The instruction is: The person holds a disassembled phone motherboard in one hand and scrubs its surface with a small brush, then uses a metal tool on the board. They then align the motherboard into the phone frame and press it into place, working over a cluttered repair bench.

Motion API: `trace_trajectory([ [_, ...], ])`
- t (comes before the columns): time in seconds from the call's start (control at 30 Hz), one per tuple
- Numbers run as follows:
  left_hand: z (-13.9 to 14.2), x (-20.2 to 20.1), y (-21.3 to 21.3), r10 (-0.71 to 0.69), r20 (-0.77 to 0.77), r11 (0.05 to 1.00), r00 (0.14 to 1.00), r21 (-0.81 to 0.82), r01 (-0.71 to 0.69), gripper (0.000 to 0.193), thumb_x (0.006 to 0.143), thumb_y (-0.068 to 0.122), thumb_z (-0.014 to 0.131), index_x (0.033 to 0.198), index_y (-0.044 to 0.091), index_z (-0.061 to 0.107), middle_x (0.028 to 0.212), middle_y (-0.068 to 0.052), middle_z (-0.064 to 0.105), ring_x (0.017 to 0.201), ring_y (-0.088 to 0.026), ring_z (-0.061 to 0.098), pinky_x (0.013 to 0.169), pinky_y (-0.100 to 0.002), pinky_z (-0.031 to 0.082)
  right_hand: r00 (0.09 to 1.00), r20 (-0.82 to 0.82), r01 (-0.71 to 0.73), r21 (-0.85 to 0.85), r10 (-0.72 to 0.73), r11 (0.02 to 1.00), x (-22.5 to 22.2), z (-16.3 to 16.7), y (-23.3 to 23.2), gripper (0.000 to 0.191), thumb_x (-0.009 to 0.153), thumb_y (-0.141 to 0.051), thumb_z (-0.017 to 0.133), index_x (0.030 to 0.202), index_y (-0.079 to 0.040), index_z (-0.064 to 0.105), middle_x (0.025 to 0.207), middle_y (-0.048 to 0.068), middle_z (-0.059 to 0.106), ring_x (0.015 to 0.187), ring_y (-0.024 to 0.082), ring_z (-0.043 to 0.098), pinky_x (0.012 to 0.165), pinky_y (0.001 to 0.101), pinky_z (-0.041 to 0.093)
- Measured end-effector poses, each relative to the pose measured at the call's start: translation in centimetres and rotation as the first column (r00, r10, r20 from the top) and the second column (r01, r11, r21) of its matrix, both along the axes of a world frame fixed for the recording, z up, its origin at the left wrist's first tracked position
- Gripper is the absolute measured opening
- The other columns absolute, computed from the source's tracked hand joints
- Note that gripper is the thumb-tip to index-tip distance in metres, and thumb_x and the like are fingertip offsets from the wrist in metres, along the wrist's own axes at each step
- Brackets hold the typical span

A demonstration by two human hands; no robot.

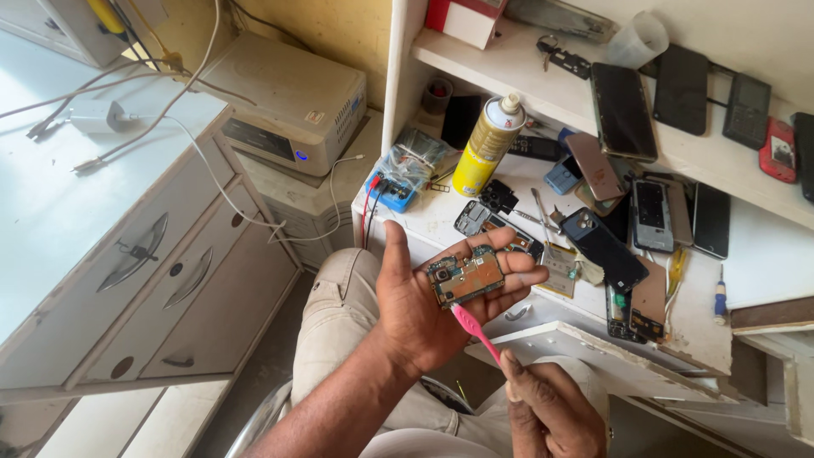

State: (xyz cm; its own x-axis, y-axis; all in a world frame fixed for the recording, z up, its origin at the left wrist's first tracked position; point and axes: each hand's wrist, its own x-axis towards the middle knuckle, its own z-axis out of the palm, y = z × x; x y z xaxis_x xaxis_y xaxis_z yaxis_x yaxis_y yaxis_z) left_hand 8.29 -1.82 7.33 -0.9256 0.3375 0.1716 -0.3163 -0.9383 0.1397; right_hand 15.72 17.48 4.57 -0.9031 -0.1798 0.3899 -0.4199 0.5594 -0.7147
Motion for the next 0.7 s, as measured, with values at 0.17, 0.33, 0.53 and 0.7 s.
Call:
trace_trajectory([
  [0.17, -0.5, 0.2, 0.5, 0.004, 0.059, 0.998, 0.998, -0.059, -0.001, 0.122, 0.087, 0.095, 0.004, 0.145, -0.003, 0.048, 0.125, -0.022, 0.066, 0.13, -0.039, 0.058, 0.118, -0.049, 0.036, 0.996, -0.003, -0.093, 0.06, 0.094, 0.994, -0.5, 0.9, -0.6, 0.037, 0.091, -0.006, 0.069, 0.127, -0.014, 0.074, 0.08, 0.004, 0.068, 0.077, 0.012, 0.068, 0.073, 0.0226, 0.053],
  [0.33, -0.6, 0.6, 0.8, 0.051, 0.068, 0.996, 0.996, -0.083, -0.046, 0.118, 0.09, 0.093, 0.007, 0.142, -0.003, 0.05, 0.122, -0.022, 0.067, 0.129, -0.039, 0.058, 0.117, -0.049, 0.038, 0.999, 0.037, -0.04, 0.092, 0.037, 0.995, -0.4, 1.4, -1.2, 0.038, 0.09, -0.006, 0.068, 0.126, -0.014, 0.074, 0.083, 0.006, 0.071, 0.076, 0.012, 0.072, 0.07, 0.0238, 0.055],
  [0.53, -0.6, 0.1, 0.0, 0.092, 0.105, 0.995, 0.99, 0.025, -0.095, 0.109, 0.095, 0.089, 0.016, 0.137, -0.004, 0.053, 0.117, -0.024, 0.069, 0.128, -0.044, 0.059, 0.114, -0.05, 0.042, 0.996, -0.011, -0.084, 0.089, 0.085, 0.992, -0.3, 0.4, -0.4, 0.036, 0.089, -0.008, 0.069, 0.124, -0.015, 0.075, 0.082, 0.005, 0.071, 0.074, 0.012, 0.068, 0.067, 0.022, 0.054],
  [0.7, 0.0, 0.1, 0.1, 0.083, 0.179, 0.997, 0.98, -0.003, -0.083, 0.106, 0.094, 0.086, 0.017, 0.134, -0.004, 0.055, 0.115, -0.024, 0.07, 0.129, -0.046, 0.058, 0.115, -0.052, 0.041, 0.999, -0.053, 0.004, -0.005, -0.004, 1.0, 0.1, -0.1, 0.3, 0.037, 0.091, -0.006, 0.069, 0.127, -0.014, 0.074, 0.078, 0.003, 0.07, 0.068, 0.008, 0.066, 0.066, 0.0203, 0.05],
])
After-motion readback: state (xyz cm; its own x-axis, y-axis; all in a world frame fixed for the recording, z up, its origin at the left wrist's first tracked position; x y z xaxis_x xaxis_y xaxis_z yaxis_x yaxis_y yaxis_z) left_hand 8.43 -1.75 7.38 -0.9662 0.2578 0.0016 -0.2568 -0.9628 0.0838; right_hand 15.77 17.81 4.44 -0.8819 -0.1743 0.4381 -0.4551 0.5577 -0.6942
